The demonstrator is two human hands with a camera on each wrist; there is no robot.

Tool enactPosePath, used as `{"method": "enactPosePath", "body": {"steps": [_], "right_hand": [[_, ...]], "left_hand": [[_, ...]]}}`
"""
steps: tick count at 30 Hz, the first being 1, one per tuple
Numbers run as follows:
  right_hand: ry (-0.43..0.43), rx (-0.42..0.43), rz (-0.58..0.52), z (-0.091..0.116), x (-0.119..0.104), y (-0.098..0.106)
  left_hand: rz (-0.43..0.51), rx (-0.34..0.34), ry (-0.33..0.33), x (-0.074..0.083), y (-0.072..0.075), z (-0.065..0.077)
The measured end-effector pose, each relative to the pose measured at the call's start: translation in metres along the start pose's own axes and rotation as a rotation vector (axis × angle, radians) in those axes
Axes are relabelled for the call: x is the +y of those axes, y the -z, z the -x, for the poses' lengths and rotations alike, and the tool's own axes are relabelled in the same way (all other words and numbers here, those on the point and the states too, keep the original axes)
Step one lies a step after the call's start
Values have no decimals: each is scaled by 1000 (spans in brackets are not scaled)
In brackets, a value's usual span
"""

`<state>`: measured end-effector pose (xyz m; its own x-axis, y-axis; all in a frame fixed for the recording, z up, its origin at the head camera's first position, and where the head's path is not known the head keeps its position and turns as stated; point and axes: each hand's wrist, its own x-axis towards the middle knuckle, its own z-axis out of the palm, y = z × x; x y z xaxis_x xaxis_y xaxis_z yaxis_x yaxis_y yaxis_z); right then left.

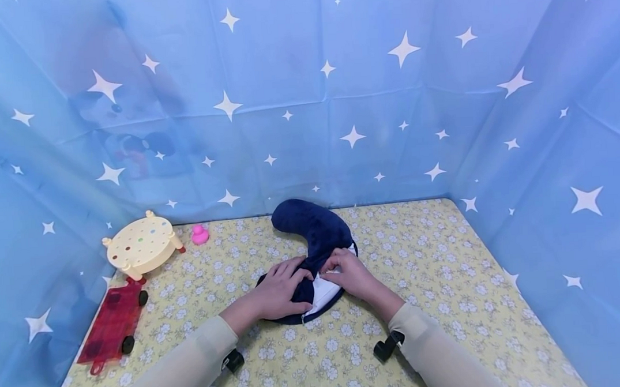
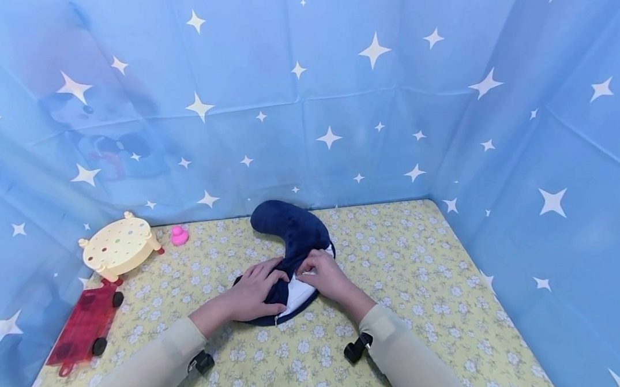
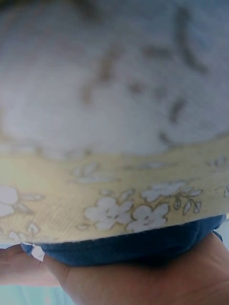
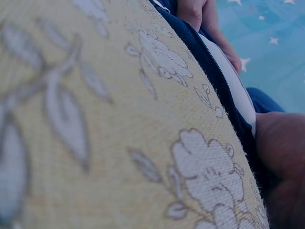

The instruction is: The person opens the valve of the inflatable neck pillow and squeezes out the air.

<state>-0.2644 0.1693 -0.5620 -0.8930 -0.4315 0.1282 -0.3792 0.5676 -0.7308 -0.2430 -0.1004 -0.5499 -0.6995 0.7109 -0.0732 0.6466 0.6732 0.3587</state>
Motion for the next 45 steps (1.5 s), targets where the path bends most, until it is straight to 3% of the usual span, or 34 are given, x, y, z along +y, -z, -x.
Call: {"method": "enactPosePath", "body": {"steps": [32, 38, 42, 45], "right_hand": [[-25, -12, 16, -1, -2, 1], [-30, -18, 18, -1, -1, 1], [-16, -28, 14, -1, 0, -1], [-11, -25, 12, 0, 0, 0]], "left_hand": [[-1, -38, -2, 0, 0, -2], [140, 45, -18, -5, -5, -2], [255, 105, 68, 3, -3, -6], [265, 136, 126, 11, -2, -13]]}}
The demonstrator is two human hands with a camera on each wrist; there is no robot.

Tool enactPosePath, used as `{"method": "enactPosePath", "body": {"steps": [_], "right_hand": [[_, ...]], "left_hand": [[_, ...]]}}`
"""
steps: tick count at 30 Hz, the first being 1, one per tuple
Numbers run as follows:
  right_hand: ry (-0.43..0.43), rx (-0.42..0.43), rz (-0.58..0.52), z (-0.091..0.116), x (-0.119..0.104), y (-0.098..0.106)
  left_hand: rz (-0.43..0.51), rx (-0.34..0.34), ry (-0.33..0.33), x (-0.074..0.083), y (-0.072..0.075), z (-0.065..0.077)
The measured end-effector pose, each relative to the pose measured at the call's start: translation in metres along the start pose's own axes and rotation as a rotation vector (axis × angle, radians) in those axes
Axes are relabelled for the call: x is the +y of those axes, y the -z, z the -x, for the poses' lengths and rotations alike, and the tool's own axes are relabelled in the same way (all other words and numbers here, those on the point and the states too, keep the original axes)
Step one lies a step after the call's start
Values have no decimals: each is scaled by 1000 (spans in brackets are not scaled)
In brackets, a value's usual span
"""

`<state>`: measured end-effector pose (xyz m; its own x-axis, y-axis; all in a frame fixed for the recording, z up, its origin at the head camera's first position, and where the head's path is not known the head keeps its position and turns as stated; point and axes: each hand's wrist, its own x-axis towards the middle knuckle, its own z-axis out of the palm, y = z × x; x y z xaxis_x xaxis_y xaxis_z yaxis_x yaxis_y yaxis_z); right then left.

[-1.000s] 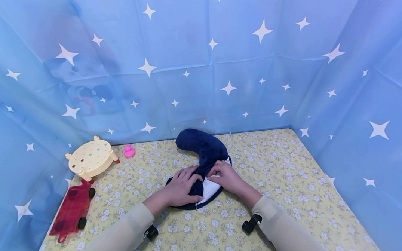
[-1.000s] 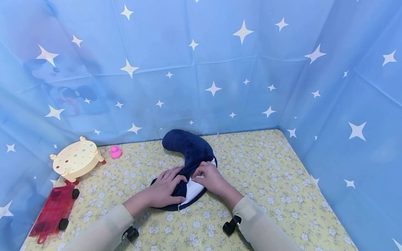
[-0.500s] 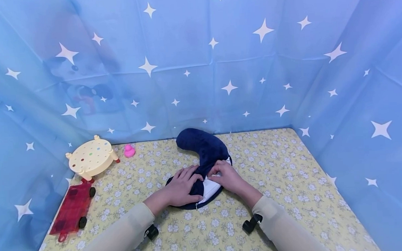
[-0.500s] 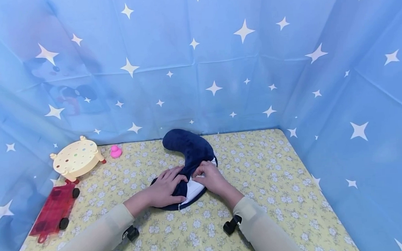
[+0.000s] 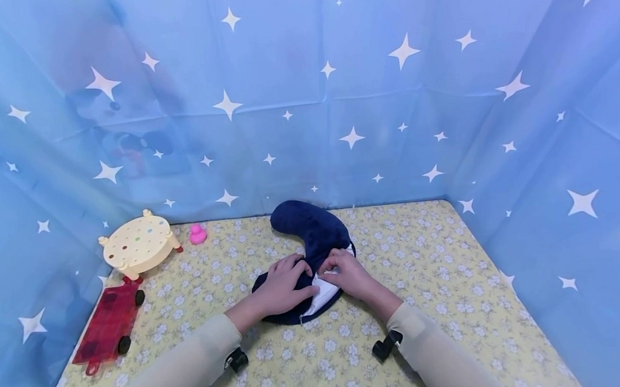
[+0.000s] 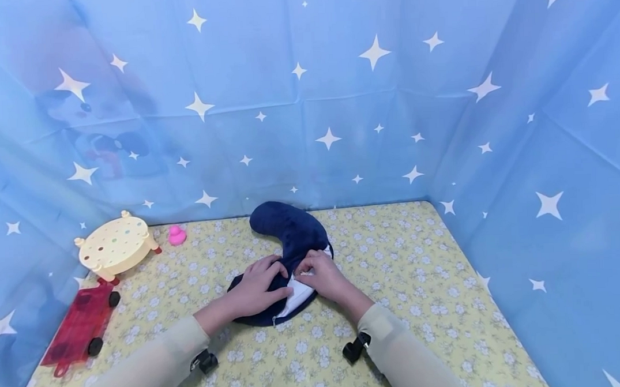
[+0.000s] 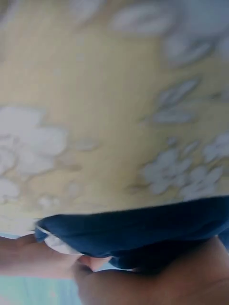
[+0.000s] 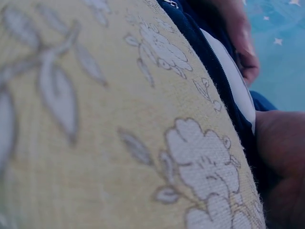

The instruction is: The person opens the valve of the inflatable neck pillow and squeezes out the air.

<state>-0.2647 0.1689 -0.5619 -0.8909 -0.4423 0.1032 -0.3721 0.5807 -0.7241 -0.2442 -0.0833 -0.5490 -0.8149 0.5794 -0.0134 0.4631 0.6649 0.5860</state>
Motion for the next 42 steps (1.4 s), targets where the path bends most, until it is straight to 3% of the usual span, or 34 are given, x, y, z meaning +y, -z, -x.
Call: {"method": "enactPosePath", "body": {"steps": [10, 14, 25, 34, 42], "right_hand": [[4, 12, 15, -1, 0, -1], [-2, 14, 12, -1, -1, 0], [-1, 11, -5, 0, -1, 2], [13, 11, -13, 0, -1, 1], [21, 15, -5, -1, 1, 0]], "left_hand": [[-207, 63, 40, 3, -19, -7], [-254, 48, 38, 1, -23, -9], [-249, 29, 44, -4, -26, -13], [-263, 12, 69, 9, -16, -9], [-276, 4, 93, 11, -17, -9]]}}
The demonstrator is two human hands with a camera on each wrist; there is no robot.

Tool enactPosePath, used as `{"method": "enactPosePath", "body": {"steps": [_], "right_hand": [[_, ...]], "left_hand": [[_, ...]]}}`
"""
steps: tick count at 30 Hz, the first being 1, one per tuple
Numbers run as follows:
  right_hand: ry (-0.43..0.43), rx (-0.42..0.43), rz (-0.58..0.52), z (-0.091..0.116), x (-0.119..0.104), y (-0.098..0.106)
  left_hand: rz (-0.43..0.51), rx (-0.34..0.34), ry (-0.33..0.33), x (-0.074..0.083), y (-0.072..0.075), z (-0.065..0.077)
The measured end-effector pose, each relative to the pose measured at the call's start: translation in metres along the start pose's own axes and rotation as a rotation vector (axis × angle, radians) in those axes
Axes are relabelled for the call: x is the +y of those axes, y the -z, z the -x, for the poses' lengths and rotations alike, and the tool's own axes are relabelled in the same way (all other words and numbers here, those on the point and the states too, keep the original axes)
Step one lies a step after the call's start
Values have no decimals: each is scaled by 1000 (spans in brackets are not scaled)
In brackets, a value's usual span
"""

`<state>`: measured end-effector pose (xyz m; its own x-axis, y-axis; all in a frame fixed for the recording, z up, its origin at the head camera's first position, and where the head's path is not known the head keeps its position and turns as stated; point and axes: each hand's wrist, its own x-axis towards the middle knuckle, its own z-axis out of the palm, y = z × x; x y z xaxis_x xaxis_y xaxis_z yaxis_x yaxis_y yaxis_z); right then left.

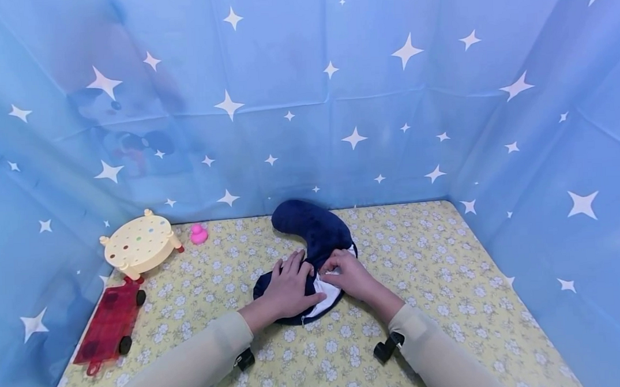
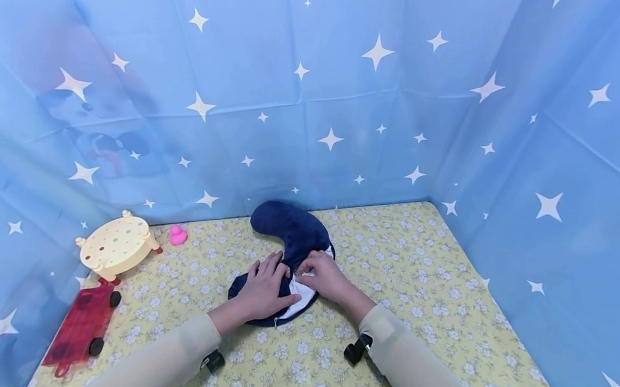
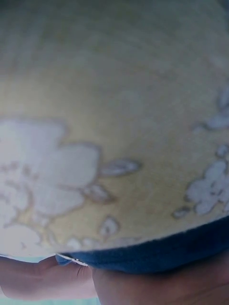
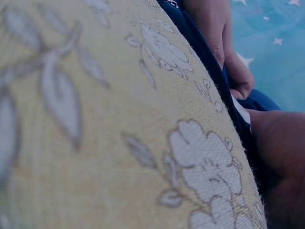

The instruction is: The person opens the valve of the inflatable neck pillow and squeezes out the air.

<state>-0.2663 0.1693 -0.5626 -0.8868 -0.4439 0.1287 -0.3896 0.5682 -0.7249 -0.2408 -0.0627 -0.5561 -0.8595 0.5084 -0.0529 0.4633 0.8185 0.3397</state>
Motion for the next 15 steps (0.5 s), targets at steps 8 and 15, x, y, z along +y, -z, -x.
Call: {"method": "enactPosePath", "body": {"steps": [8, 15], "right_hand": [[-6, 5, -6, 1, 0, 0], [9, -2, -18, 1, 0, 0]], "left_hand": [[226, 18, -96, -18, 0, 1], [366, 124, 24, -36, 32, 27]]}}
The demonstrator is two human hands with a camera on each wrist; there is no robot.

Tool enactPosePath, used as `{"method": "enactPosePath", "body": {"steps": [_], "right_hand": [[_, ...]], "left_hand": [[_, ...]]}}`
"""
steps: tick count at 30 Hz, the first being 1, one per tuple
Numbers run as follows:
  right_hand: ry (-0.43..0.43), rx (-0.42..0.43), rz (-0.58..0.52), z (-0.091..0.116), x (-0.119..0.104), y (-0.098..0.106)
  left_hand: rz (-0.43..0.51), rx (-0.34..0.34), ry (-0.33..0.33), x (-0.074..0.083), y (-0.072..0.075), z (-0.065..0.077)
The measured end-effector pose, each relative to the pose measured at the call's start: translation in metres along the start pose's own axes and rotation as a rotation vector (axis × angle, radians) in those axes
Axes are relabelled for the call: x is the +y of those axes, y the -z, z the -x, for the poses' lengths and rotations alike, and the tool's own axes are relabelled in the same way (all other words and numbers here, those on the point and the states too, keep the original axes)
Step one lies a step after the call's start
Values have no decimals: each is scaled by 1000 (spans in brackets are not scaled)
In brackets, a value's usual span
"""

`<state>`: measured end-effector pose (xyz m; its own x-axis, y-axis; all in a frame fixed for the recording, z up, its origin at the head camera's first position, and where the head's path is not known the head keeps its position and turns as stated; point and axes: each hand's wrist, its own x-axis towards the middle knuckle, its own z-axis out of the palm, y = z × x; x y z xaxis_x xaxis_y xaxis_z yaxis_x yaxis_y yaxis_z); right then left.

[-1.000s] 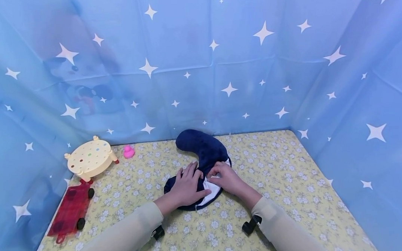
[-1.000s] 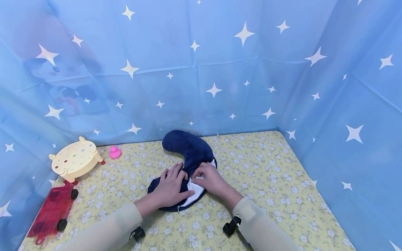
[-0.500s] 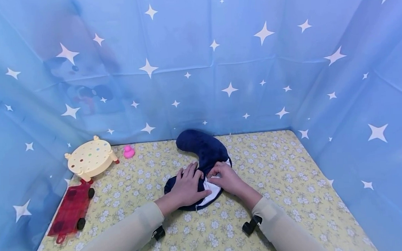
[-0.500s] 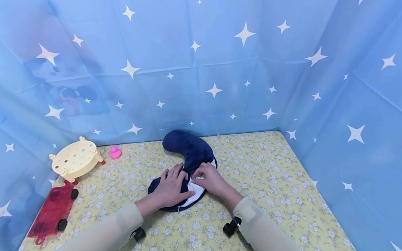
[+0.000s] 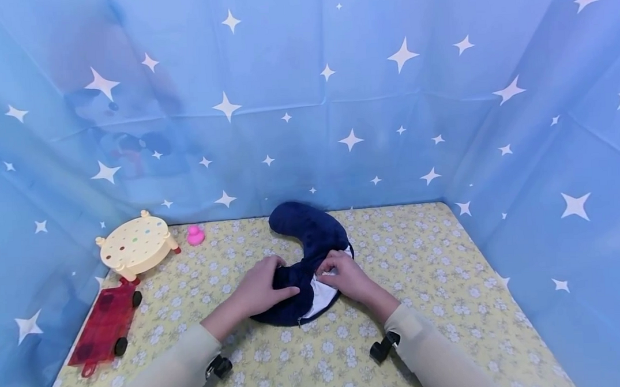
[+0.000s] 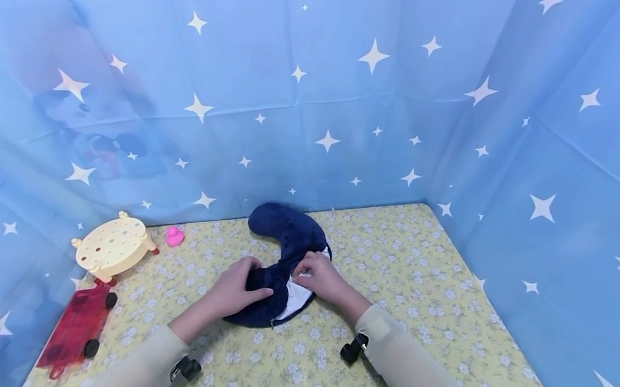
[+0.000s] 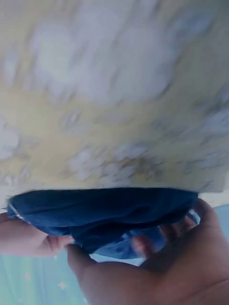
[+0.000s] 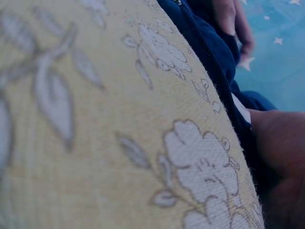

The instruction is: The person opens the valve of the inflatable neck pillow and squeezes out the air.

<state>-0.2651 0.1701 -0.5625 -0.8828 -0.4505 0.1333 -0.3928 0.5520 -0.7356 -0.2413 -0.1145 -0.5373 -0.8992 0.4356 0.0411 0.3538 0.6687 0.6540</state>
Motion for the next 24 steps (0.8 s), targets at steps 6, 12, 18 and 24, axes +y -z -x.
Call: {"method": "enactPosePath", "body": {"steps": [6, 12, 18, 24], "right_hand": [[11, 20, -9, 0, 0, 1], [4, -9, -28, 1, -2, -2], [1, 4, -3, 0, -1, -2], [5, 3, 4, 1, 0, 0]], "left_hand": [[141, 52, 128, 0, 10, 5], [310, 168, 179, 9, 11, 8], [194, 154, -151, 26, 5, 3], [-21, 9, -375, 37, -10, -2]]}}
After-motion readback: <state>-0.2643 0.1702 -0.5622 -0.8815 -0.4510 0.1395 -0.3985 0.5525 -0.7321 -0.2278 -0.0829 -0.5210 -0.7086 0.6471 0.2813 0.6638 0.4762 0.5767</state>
